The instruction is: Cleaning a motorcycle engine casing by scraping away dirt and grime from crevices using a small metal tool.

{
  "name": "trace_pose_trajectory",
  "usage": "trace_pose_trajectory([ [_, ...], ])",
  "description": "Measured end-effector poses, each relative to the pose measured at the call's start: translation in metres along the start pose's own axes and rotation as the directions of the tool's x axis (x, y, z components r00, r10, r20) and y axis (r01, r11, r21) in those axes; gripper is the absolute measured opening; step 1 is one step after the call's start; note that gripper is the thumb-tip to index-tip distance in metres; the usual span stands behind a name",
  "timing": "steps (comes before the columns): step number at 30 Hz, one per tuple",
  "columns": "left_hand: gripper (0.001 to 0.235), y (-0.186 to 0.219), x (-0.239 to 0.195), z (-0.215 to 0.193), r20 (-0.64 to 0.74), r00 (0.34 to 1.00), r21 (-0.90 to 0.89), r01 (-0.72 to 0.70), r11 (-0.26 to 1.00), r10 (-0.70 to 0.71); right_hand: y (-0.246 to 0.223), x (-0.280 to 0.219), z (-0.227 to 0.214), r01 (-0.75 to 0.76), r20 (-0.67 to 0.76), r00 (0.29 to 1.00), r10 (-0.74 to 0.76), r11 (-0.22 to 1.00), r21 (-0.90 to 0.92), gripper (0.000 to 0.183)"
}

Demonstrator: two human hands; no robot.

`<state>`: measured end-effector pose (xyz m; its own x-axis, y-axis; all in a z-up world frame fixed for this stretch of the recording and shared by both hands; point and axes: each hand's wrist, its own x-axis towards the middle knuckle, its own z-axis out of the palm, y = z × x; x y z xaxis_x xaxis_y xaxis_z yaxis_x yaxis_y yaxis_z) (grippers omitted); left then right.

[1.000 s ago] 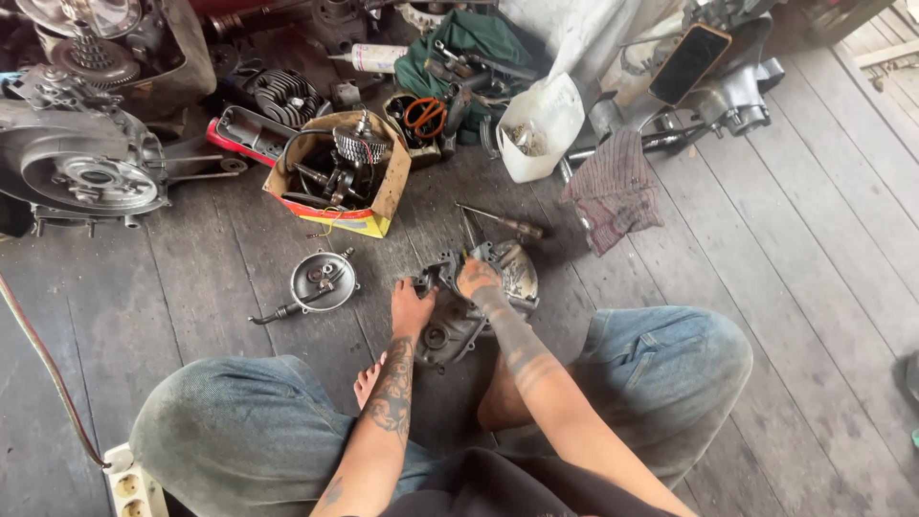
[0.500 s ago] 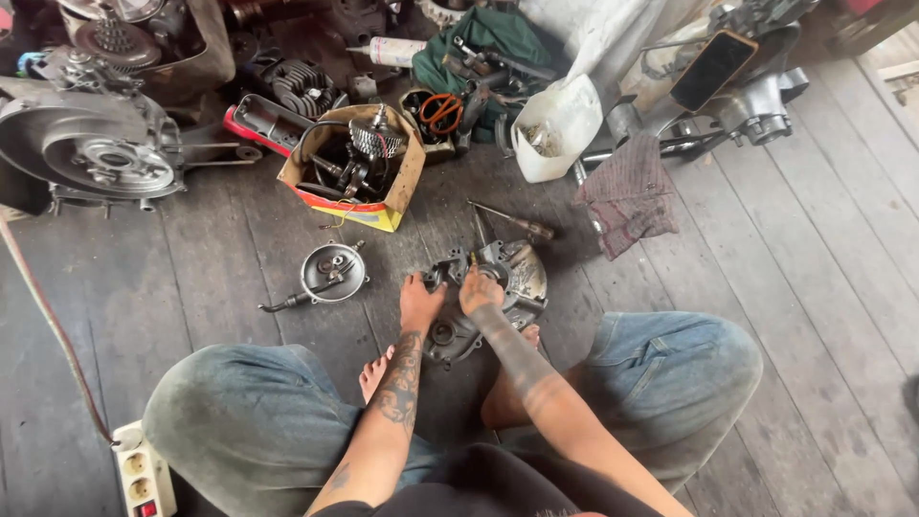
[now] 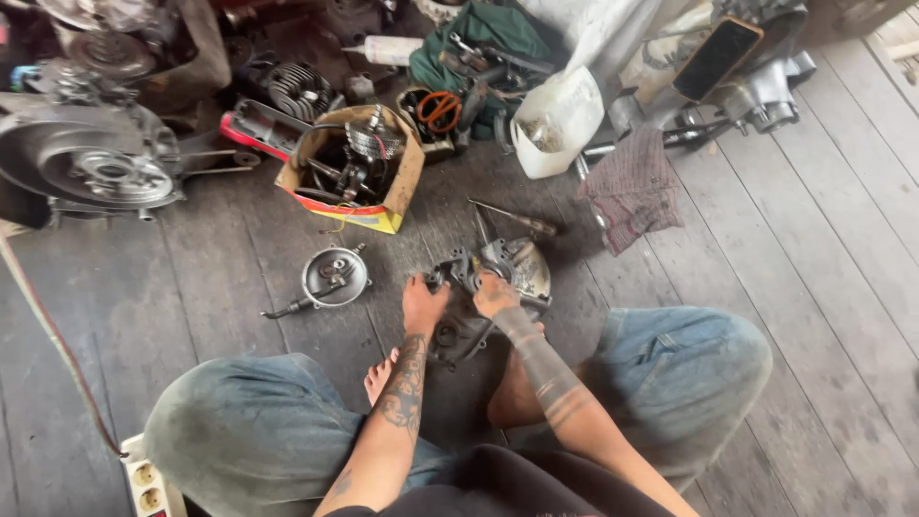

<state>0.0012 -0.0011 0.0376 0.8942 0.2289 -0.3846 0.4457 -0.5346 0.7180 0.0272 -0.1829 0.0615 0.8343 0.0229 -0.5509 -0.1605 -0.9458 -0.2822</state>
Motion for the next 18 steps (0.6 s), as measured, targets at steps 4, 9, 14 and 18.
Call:
trace_pose_trajectory([
  [4, 0.076, 0.007, -0.009, -0.004, -0.041, 0.998, 0.0, -0.044, 0.999, 0.044, 0.046, 0.099, 0.106, 0.44, -0.894, 0.342, -0.291, 0.89, -0.121, 0.059],
  [9, 0.076, 0.009, -0.016, -0.007, -0.034, 0.997, -0.033, -0.068, 0.997, 0.067, 0.001, 0.096, 0.042, -0.084, -0.104, 0.991, 0.086, 0.996, 0.017, 0.046],
  [14, 0.088, 0.014, -0.012, -0.007, 0.039, 0.999, -0.065, 0.028, 0.998, -0.025, -0.043, -0.081, -0.052, -0.002, -0.024, 1.0, 0.002, 0.999, 0.036, 0.055],
  [18, 0.083, 0.012, -0.019, -0.008, 0.0, 1.0, -0.051, -0.029, 0.998, 0.029, -0.017, 0.019, 0.009, 0.004, -0.033, 0.999, -0.002, 0.998, 0.07, 0.06],
])
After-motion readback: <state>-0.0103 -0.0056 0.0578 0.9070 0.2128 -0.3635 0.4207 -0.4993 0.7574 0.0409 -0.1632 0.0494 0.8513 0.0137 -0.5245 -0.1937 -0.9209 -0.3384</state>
